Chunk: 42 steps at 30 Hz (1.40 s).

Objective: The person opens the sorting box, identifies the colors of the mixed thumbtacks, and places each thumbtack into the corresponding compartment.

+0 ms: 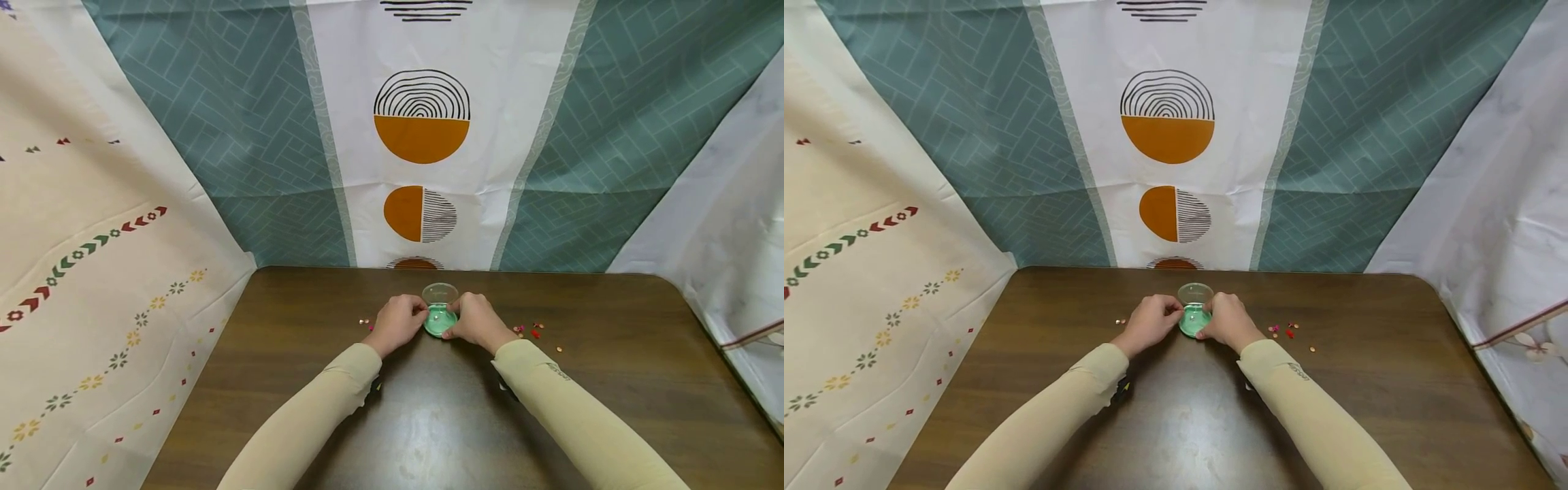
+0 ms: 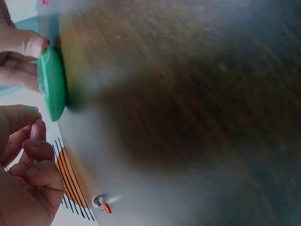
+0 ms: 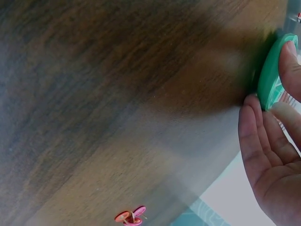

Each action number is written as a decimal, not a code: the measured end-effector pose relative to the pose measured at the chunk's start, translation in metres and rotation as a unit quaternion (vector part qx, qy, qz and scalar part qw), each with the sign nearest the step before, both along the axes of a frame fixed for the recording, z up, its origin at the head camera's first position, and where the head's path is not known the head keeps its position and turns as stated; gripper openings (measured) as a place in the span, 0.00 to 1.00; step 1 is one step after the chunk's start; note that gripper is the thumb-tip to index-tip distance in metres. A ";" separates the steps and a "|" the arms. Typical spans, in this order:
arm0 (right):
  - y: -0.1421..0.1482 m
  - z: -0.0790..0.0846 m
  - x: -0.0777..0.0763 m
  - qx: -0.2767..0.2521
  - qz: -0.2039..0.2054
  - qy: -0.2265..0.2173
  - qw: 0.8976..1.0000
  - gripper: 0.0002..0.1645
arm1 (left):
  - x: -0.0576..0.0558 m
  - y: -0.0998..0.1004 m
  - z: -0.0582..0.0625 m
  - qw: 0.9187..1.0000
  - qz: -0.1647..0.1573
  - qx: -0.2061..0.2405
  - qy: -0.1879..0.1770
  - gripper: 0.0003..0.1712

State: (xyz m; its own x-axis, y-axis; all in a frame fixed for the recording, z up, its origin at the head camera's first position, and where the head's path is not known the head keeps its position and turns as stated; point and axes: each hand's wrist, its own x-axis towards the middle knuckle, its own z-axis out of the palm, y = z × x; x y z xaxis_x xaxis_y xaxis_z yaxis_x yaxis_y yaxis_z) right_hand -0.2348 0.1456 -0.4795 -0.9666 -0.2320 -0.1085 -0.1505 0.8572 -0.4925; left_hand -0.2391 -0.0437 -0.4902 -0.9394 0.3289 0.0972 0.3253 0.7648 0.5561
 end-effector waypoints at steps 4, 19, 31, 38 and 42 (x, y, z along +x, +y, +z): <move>-0.001 0.001 0.000 0.008 -0.002 0.002 1.000 0.37 | 0.000 0.001 -0.003 1.000 -0.007 -0.021 0.002 0.05; -0.005 -0.002 0.001 0.010 0.005 0.012 1.000 0.37 | 0.002 -0.004 -0.007 0.999 -0.011 -0.040 0.011 0.05; 0.001 0.001 0.001 0.006 0.013 0.019 1.000 0.37 | -0.022 -0.049 0.026 0.998 0.042 -0.004 0.052 0.06; 0.000 0.002 0.000 0.003 0.017 0.015 1.000 0.37 | -0.028 -0.104 0.037 0.996 0.079 0.021 0.030 0.06; -0.002 0.002 0.000 0.004 0.022 0.013 1.000 0.37 | -0.021 -0.128 0.028 0.998 0.062 -0.016 0.001 0.06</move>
